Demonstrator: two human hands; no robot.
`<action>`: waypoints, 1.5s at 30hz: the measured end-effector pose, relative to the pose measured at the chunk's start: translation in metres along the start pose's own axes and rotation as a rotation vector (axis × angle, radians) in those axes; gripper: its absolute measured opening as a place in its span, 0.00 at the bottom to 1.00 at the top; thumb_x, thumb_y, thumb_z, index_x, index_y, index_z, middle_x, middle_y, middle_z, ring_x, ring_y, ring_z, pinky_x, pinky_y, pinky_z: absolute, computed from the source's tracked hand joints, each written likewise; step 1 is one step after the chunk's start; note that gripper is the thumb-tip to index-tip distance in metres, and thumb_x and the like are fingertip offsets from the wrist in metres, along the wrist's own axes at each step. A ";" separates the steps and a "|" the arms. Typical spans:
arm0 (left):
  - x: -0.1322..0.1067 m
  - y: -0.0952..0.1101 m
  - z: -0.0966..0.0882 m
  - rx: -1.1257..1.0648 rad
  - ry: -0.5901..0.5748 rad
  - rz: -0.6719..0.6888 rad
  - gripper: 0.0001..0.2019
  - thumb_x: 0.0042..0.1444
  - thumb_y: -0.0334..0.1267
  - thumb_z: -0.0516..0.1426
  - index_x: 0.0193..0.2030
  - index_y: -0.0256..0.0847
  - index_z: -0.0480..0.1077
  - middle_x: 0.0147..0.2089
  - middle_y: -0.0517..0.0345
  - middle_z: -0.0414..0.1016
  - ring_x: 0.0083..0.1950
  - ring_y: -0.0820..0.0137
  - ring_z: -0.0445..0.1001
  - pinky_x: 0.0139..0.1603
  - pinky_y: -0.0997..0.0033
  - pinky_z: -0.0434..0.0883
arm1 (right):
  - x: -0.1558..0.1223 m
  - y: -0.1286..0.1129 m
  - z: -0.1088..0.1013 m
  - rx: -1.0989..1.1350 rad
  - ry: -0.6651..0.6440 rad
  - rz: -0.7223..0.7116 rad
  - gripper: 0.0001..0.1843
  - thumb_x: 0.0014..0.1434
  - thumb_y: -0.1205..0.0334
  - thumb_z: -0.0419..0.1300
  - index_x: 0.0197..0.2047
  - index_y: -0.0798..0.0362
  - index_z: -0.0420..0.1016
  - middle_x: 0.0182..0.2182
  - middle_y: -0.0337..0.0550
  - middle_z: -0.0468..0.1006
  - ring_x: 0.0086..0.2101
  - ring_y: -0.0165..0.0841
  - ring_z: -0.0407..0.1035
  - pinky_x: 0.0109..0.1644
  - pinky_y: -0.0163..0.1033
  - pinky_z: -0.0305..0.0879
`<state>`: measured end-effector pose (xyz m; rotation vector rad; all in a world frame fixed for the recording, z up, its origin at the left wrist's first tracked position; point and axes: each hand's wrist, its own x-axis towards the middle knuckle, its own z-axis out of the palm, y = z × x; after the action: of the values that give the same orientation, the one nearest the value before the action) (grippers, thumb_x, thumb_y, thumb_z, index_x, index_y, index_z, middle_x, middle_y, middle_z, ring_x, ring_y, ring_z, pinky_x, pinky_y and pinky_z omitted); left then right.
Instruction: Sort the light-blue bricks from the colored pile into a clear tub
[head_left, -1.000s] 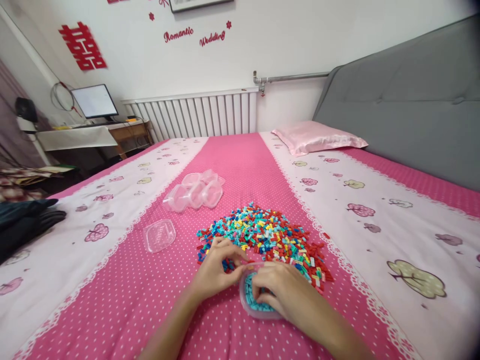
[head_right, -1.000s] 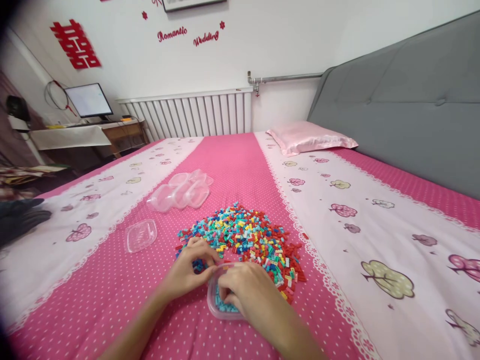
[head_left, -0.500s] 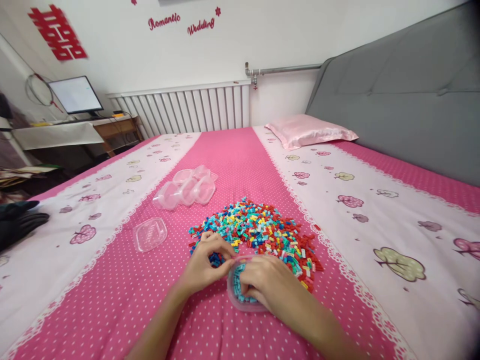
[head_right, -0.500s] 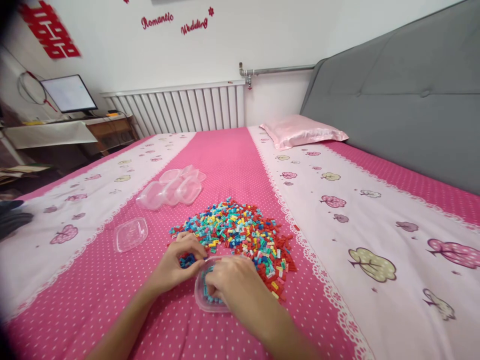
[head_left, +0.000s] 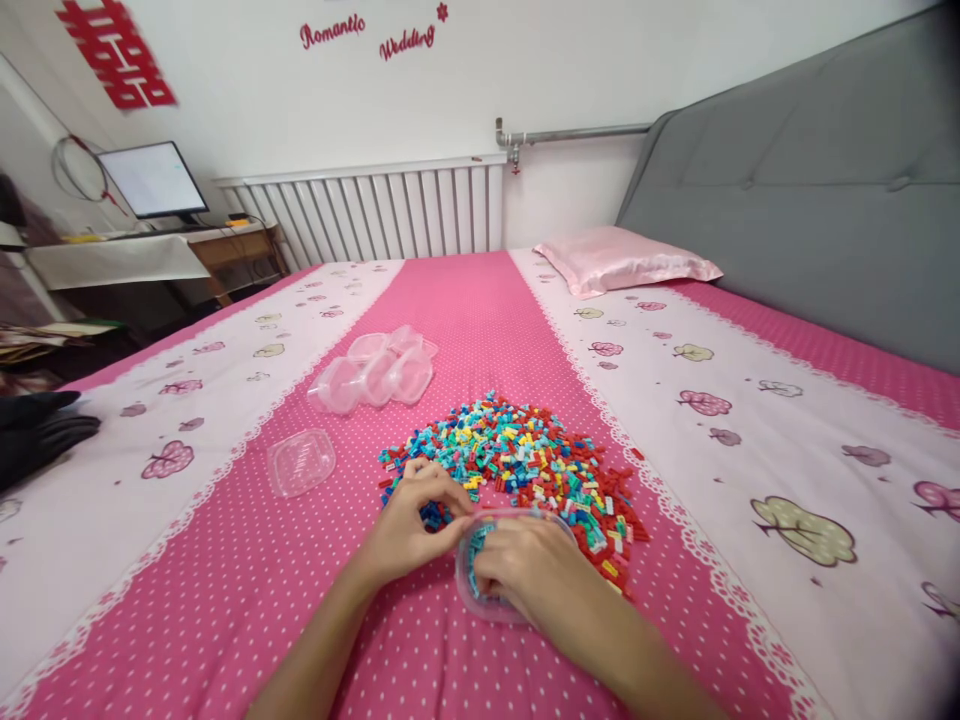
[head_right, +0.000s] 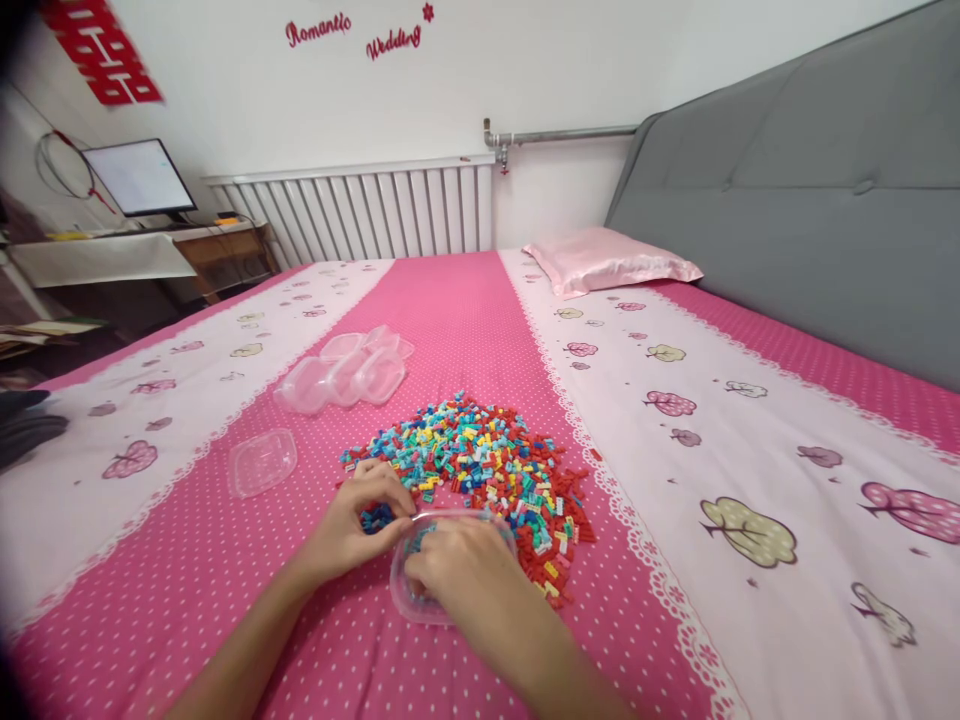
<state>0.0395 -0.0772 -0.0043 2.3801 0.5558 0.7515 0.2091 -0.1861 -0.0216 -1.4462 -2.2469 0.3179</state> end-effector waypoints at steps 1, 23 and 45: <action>0.000 0.000 0.000 0.000 -0.001 0.000 0.06 0.59 0.38 0.60 0.32 0.42 0.74 0.30 0.61 0.79 0.35 0.70 0.73 0.50 0.62 0.59 | 0.001 0.001 0.002 -0.011 -0.013 -0.008 0.12 0.60 0.71 0.60 0.29 0.47 0.79 0.29 0.35 0.77 0.34 0.33 0.69 0.41 0.35 0.62; -0.004 -0.018 -0.022 0.230 0.001 -0.150 0.09 0.63 0.42 0.55 0.38 0.43 0.75 0.38 0.58 0.80 0.41 0.65 0.73 0.51 0.61 0.60 | -0.005 0.003 -0.020 0.027 0.019 -0.010 0.06 0.58 0.69 0.67 0.35 0.47 0.82 0.34 0.36 0.77 0.37 0.32 0.72 0.41 0.36 0.64; -0.013 -0.014 0.001 0.515 -0.069 -0.154 0.04 0.53 0.32 0.59 0.35 0.42 0.75 0.40 0.54 0.69 0.47 0.60 0.65 0.48 0.60 0.61 | -0.004 0.018 -0.020 0.224 0.459 -0.043 0.08 0.68 0.68 0.56 0.42 0.50 0.77 0.34 0.39 0.74 0.35 0.31 0.71 0.39 0.35 0.64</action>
<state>0.0274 -0.0738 -0.0182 2.7708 0.9873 0.4962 0.2353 -0.1833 -0.0126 -1.2076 -1.8077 0.1912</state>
